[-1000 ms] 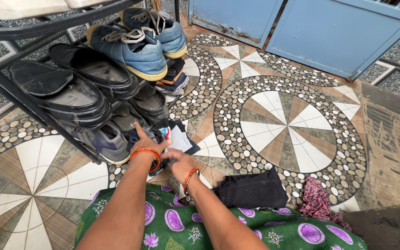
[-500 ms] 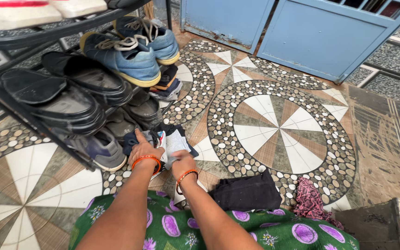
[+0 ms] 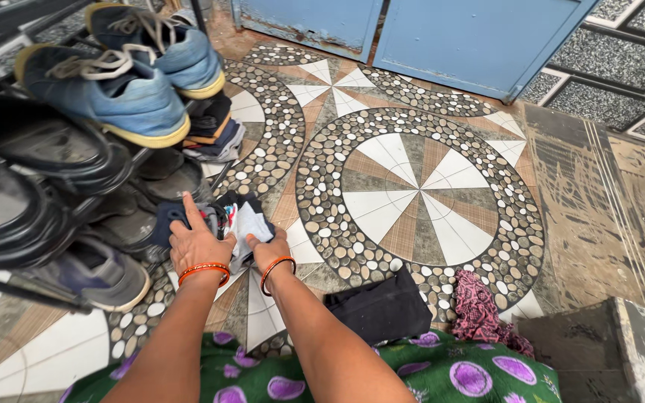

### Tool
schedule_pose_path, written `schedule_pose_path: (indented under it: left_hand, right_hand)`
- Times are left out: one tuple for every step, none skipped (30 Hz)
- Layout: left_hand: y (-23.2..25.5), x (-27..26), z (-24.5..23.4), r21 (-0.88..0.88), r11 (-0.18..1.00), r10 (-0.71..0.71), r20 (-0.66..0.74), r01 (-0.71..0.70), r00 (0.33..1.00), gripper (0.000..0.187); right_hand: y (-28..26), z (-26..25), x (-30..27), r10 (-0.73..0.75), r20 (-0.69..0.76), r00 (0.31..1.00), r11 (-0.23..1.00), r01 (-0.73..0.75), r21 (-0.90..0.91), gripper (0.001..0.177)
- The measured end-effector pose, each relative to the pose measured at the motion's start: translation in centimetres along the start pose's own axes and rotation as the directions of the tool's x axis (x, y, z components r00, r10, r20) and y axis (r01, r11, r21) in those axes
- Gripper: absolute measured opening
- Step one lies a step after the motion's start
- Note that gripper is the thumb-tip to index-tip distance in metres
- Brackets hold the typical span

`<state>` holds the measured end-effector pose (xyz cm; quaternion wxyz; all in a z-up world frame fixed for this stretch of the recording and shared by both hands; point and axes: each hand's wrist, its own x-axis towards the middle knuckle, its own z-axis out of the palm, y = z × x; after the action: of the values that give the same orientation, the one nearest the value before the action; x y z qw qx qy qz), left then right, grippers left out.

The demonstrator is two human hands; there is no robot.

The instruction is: The person folds several pairs of socks and places them on the bottom shelf of a shoe rack. They then adjust the position of shoes on the rack to make space and ensure neatness.

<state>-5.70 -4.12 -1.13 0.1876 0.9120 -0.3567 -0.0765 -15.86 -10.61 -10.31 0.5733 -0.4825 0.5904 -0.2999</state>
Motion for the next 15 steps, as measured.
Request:
schedule_pose_path:
  left_hand:
    - [0.3, 0.2, 0.2, 0.003, 0.997, 0.074, -0.041, -0.074, 0.996, 0.127]
    - [0.7, 0.3, 0.4, 0.009, 0.989, 0.148, -0.081, -0.148, 0.986, 0.126]
    - [1.0, 0.5, 0.5, 0.019, 0.976, 0.219, -0.120, -0.218, 0.968, 0.124]
    - [1.3, 0.8, 0.5, -0.022, 0.971, 0.235, -0.102, -0.238, 0.967, 0.118]
    - [1.6, 1.2, 0.6, -0.063, 0.965, 0.250, -0.083, -0.256, 0.965, 0.113]
    - [2.0, 1.7, 0.7, -0.105, 0.956, 0.267, -0.065, -0.272, 0.962, 0.107]
    - [2.1, 2.1, 0.8, -0.154, 0.961, 0.228, -0.020, -0.228, 0.973, 0.097]
    - [2.1, 2.6, 0.9, -0.201, 0.963, 0.191, 0.027, -0.182, 0.981, 0.087]
    - [2.0, 3.1, 0.9, -0.245, 0.960, 0.157, 0.073, -0.135, 0.985, 0.077]
    - [1.7, 3.4, 1.0, -0.275, 0.955, 0.145, 0.104, -0.112, 0.984, 0.072]
    - [1.4, 3.8, 1.1, -0.307, 0.948, 0.136, 0.135, -0.089, 0.982, 0.068]
    - [0.9, 4.1, 1.3, -0.337, 0.939, 0.127, 0.165, -0.065, 0.978, 0.064]
    - [0.5, 4.2, 1.7, -0.334, 0.937, 0.162, 0.154, -0.104, 0.975, 0.063]
    - [0.3, 4.3, 2.3, -0.330, 0.933, 0.198, 0.142, -0.142, 0.970, 0.063]
    - [0.3, 4.5, 2.8, -0.326, 0.928, 0.233, 0.130, -0.181, 0.964, 0.064]
  right_hand:
    - [-0.3, -0.1, 0.4, 0.015, 0.027, 1.000, 1.000, -0.015, -0.001, 0.081]
    - [-0.7, -0.4, 0.8, 0.031, 0.054, 0.998, 1.000, -0.030, -0.003, 0.083]
    - [-1.1, -0.6, 1.2, 0.022, 0.040, 0.999, 0.999, -0.020, -0.046, 0.085]
    - [-1.6, -1.0, 1.6, 0.013, 0.026, 1.000, 0.996, -0.011, -0.089, 0.088]
    - [-2.1, -1.4, 1.8, 0.005, 0.012, 1.000, 0.991, -0.003, -0.134, 0.090]
    - [-2.5, -1.7, 1.9, 0.074, 0.018, 0.997, 0.995, -0.072, -0.071, 0.092]
    - [-2.9, -1.9, 2.0, 0.142, 0.034, 0.989, 0.990, -0.141, -0.008, 0.094]
    - [-3.2, -2.1, 2.2, 0.207, 0.054, 0.977, 0.976, -0.210, 0.053, 0.096]
    - [-3.3, -2.3, 2.4, 0.248, 0.070, 0.966, 0.964, -0.253, 0.079, 0.094]
    - [-3.2, -2.4, 2.7, 0.288, 0.087, 0.954, 0.949, -0.296, 0.104, 0.093]
    - [-3.0, -2.4, 3.2, 0.325, 0.103, 0.940, 0.933, -0.337, 0.127, 0.092]
    - [-2.7, -2.3, 3.7, 0.227, 0.043, 0.973, 0.967, -0.230, 0.110, 0.094]
    - [-2.4, -2.0, 3.9, 0.125, -0.011, 0.992, 0.989, -0.124, 0.083, 0.096]
    - [-2.3, -1.7, 3.9, 0.020, -0.063, 0.998, 0.999, -0.017, 0.052, 0.098]
    - [-2.4, -1.5, 3.7, -0.115, -0.087, 0.990, 0.992, 0.109, -0.071, 0.095]
